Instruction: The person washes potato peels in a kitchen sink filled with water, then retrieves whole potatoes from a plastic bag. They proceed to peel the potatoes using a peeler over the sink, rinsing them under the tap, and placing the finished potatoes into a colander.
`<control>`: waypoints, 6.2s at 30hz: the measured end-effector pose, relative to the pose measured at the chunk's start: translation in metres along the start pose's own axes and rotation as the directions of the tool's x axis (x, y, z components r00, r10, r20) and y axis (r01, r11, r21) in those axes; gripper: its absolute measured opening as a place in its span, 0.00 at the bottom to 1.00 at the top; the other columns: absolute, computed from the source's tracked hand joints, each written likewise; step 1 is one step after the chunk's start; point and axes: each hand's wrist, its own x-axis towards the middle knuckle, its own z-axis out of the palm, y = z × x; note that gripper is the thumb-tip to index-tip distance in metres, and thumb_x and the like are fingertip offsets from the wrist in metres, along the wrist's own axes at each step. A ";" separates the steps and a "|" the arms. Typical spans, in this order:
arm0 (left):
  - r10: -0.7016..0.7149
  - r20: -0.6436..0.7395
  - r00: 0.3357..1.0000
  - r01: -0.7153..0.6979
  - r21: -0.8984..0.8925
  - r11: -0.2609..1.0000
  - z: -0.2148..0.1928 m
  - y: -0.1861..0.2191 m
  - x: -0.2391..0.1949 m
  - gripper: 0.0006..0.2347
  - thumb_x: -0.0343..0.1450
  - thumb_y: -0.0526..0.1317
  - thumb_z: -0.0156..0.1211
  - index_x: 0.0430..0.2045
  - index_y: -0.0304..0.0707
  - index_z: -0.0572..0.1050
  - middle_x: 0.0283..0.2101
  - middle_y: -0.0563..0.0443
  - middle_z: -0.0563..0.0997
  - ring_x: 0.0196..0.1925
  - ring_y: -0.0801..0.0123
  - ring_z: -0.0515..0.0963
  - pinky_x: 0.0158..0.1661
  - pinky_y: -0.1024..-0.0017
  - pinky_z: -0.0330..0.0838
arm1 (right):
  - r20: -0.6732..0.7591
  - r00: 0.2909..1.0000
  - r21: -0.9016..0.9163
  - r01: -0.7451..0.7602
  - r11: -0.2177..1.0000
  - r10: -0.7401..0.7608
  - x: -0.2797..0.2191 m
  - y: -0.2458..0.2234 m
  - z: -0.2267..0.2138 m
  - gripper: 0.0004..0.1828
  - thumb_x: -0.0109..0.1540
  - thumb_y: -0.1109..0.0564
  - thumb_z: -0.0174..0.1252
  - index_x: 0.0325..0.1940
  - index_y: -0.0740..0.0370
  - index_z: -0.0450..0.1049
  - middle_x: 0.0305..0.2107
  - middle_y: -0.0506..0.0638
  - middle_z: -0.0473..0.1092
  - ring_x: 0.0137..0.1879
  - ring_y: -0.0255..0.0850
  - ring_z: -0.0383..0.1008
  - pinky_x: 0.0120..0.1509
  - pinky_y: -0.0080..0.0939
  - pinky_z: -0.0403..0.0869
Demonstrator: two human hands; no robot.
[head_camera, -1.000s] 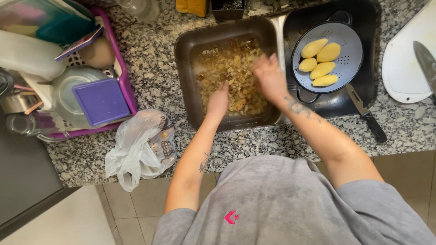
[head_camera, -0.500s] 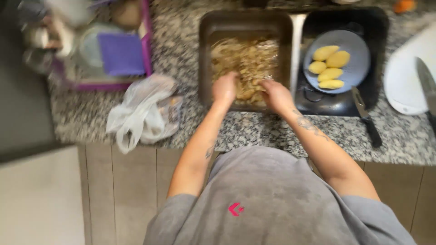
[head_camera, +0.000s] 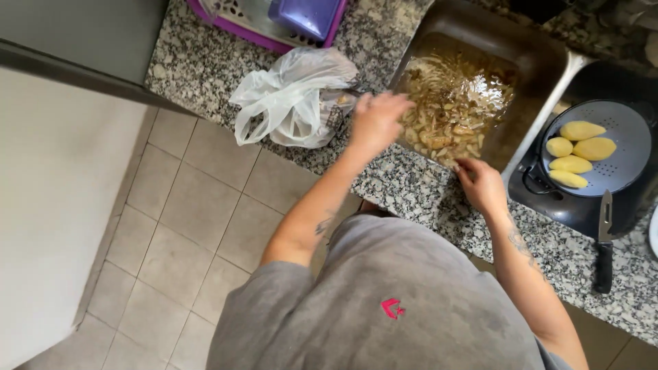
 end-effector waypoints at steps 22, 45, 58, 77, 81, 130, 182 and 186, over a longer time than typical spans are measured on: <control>-0.490 -0.060 0.870 0.337 -0.652 0.679 -0.108 -0.124 -0.072 0.13 0.72 0.57 0.47 0.31 0.52 0.72 0.25 0.49 0.76 0.33 0.58 0.77 0.35 0.63 0.70 | 0.256 0.967 0.689 -0.195 0.698 0.018 0.080 -0.247 0.020 0.45 0.52 0.34 0.64 0.59 0.67 0.60 0.43 0.67 0.69 0.47 0.57 0.74 0.44 0.52 0.75; -0.429 0.146 0.891 0.292 -0.909 0.296 -0.108 -0.181 -0.105 0.23 0.57 0.28 0.66 0.45 0.46 0.68 0.43 0.58 0.72 0.40 0.73 0.69 0.35 0.81 0.71 | 0.181 0.972 0.563 0.024 0.826 -0.151 0.091 -0.206 0.019 0.24 0.49 0.43 0.70 0.37 0.61 0.72 0.38 0.61 0.71 0.52 0.60 0.68 0.58 0.62 0.64; -0.525 0.569 0.633 0.026 -0.694 -0.720 -0.099 -0.164 -0.082 0.06 0.60 0.38 0.59 0.22 0.34 0.76 0.27 0.45 0.81 0.29 0.64 0.81 0.31 0.71 0.75 | 0.407 0.855 0.910 -0.411 -0.058 0.320 0.148 -0.149 0.096 0.10 0.61 0.52 0.56 0.44 0.49 0.64 0.26 0.49 0.68 0.30 0.41 0.74 0.27 0.42 0.77; 0.093 -0.204 0.974 -0.116 -0.104 0.988 -0.038 -0.120 -0.151 0.09 0.70 0.52 0.43 0.35 0.58 0.70 0.20 0.55 0.76 0.30 0.66 0.79 0.43 0.67 0.70 | -0.072 0.669 -0.220 0.713 0.666 -0.740 0.051 -0.183 0.063 0.09 0.59 0.49 0.52 0.26 0.51 0.68 0.16 0.45 0.68 0.28 0.39 0.72 0.50 0.41 0.66; -0.057 -0.205 0.977 0.071 0.059 0.996 -0.039 -0.111 -0.161 0.05 0.71 0.49 0.46 0.33 0.56 0.69 0.14 0.60 0.74 0.18 0.69 0.78 0.29 0.71 0.73 | -0.104 0.789 -0.469 0.498 0.729 -0.605 0.049 -0.175 0.070 0.06 0.64 0.47 0.46 0.34 0.43 0.66 0.07 0.38 0.64 0.17 0.35 0.71 0.32 0.35 0.68; -0.041 0.045 0.998 0.053 -0.293 0.955 -0.048 0.008 0.050 0.22 0.61 0.50 0.64 0.47 0.54 0.66 0.40 0.55 0.75 0.41 0.56 0.76 0.40 0.57 0.67 | 0.275 0.834 0.923 -0.369 0.112 0.478 0.059 0.071 0.048 0.21 0.63 0.50 0.58 0.52 0.66 0.67 0.36 0.55 0.71 0.38 0.40 0.77 0.46 0.35 0.77; -0.145 0.253 0.957 0.287 -0.727 0.624 -0.109 -0.005 -0.016 0.26 0.67 0.57 0.52 0.59 0.56 0.58 0.40 0.42 0.80 0.45 0.55 0.79 0.46 0.57 0.74 | 0.381 0.700 0.853 -0.519 0.064 0.604 0.102 0.046 0.075 0.28 0.66 0.43 0.50 0.57 0.69 0.55 0.39 0.58 0.68 0.45 0.50 0.77 0.49 0.48 0.76; -0.019 0.248 0.969 0.196 -0.717 0.669 -0.121 -0.025 -0.033 0.16 0.68 0.55 0.50 0.44 0.52 0.72 0.40 0.50 0.81 0.43 0.54 0.79 0.43 0.60 0.74 | 0.216 0.749 0.840 -0.470 0.271 0.627 0.108 0.065 0.056 0.34 0.67 0.38 0.52 0.64 0.64 0.50 0.39 0.48 0.68 0.37 0.34 0.76 0.40 0.34 0.81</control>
